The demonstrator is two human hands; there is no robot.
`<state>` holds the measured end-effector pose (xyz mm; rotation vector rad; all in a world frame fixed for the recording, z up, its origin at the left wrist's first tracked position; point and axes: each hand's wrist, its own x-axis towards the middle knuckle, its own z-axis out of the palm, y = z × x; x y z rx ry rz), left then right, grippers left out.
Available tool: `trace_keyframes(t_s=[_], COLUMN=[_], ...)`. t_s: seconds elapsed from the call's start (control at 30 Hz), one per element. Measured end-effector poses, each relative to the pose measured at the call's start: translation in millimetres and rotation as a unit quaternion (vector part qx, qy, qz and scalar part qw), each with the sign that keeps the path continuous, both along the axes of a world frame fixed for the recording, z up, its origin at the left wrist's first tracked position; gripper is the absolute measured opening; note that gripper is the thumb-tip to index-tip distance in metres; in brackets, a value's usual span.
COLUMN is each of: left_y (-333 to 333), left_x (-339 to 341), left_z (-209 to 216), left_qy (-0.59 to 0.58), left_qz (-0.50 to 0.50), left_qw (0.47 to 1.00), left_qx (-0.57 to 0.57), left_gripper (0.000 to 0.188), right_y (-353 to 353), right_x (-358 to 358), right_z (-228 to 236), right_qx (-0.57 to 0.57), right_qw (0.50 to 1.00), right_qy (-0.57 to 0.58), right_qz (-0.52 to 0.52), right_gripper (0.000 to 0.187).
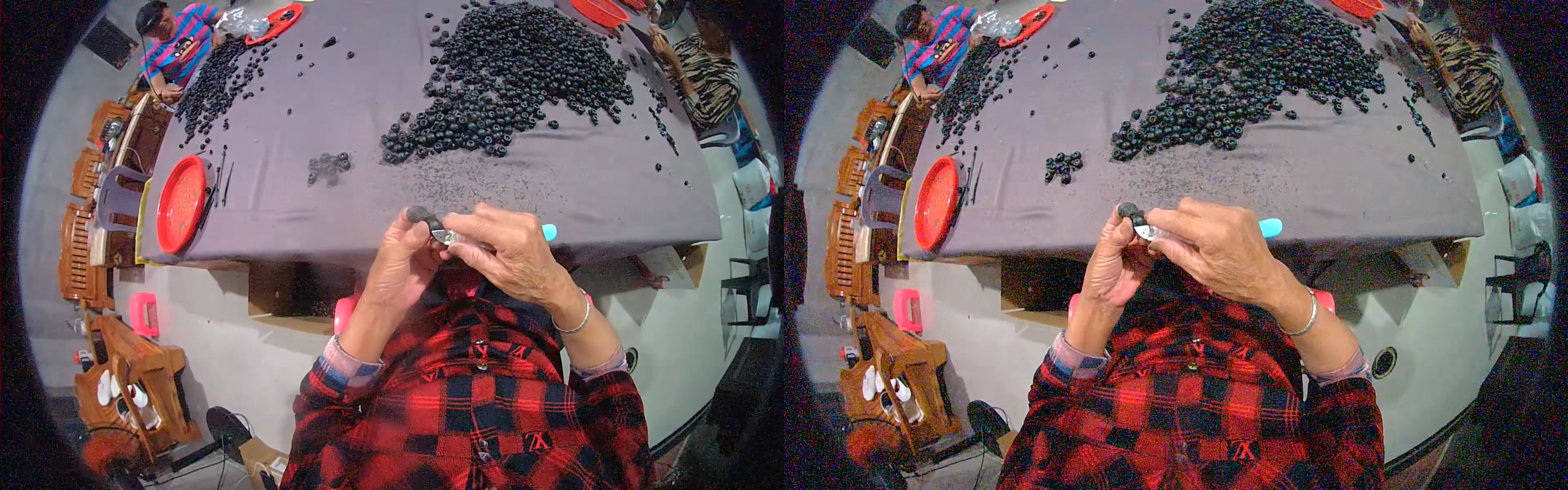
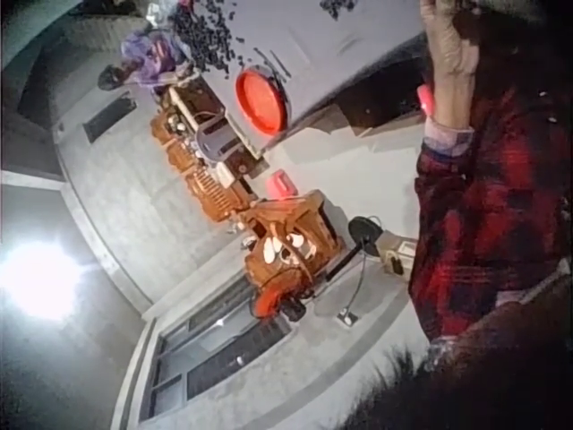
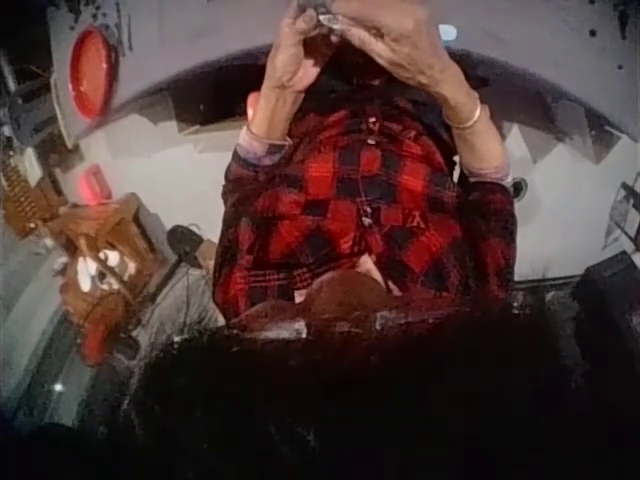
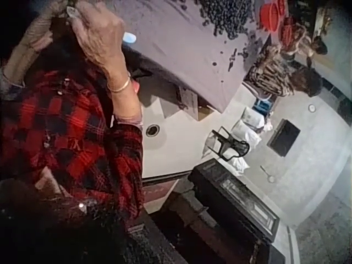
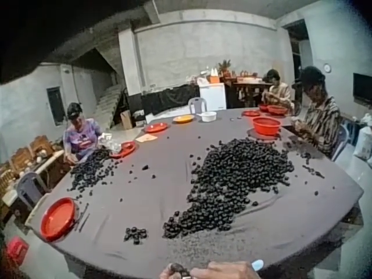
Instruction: Sorting and inspecting a large quantity of small black plastic pellets on a table in an industrial setting.
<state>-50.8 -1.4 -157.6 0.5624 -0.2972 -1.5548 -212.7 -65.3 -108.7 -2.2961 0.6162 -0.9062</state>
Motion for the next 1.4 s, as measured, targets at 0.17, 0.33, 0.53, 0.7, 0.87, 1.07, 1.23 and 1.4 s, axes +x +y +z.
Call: trace_keyframes(t_s=[0.17,0.33,0.53,0.7,0.87,1.07,1.23,1.4], left_y=[0.1,0.7,1.1,2.7,-1.1,2.6,0.4,-3.6], left_x=[-1.9,-0.9,-1.8,-1.8,-2.9,-23.9,-9.4,0.7], left_z=[1.1,-1.0,-1.0,-4.7,-12.8,-4.3,-10.8,-7.9], left_qy=[0.014,0.028,0.034,0.034,0.033,-0.009,0.047,0.057], left_qz=[-0.006,-0.014,-0.013,0.0,0.018,-0.062,-0.028,0.003], left_qw=[1.0,0.999,0.999,0.999,0.999,0.998,0.998,0.998], left_qx=[-0.007,-0.01,-0.008,-0.006,-0.015,0.017,-0.013,0.019], left_gripper=[0.012,0.011,0.011,0.009,0.009,0.011,0.013,0.011], right_y=[-1.7,-3.5,-3.8,-1.4,-3.6,-15.0,-21.0,-25.5], right_x=[0.6,1.8,2.4,3.9,7.1,5.6,-1.4,-0.4], right_z=[-6.5,-10.2,-11.6,-10.0,-13.1,-17.5,-4.5,-16.3], right_qx=[0.011,0.034,0.052,0.06,0.07,0.286,0.171,0.094], right_qw=[1.0,0.999,0.998,0.997,0.997,0.958,0.98,0.993], right_qy=[-0.009,-0.025,-0.042,-0.037,-0.024,-0.033,0.055,-0.042], right_qz=[0.002,0.01,0.015,0.017,0.005,0.013,-0.085,-0.058], right_gripper=[0.02,0.018,0.018,0.018,0.019,0.021,0.028,0.017])
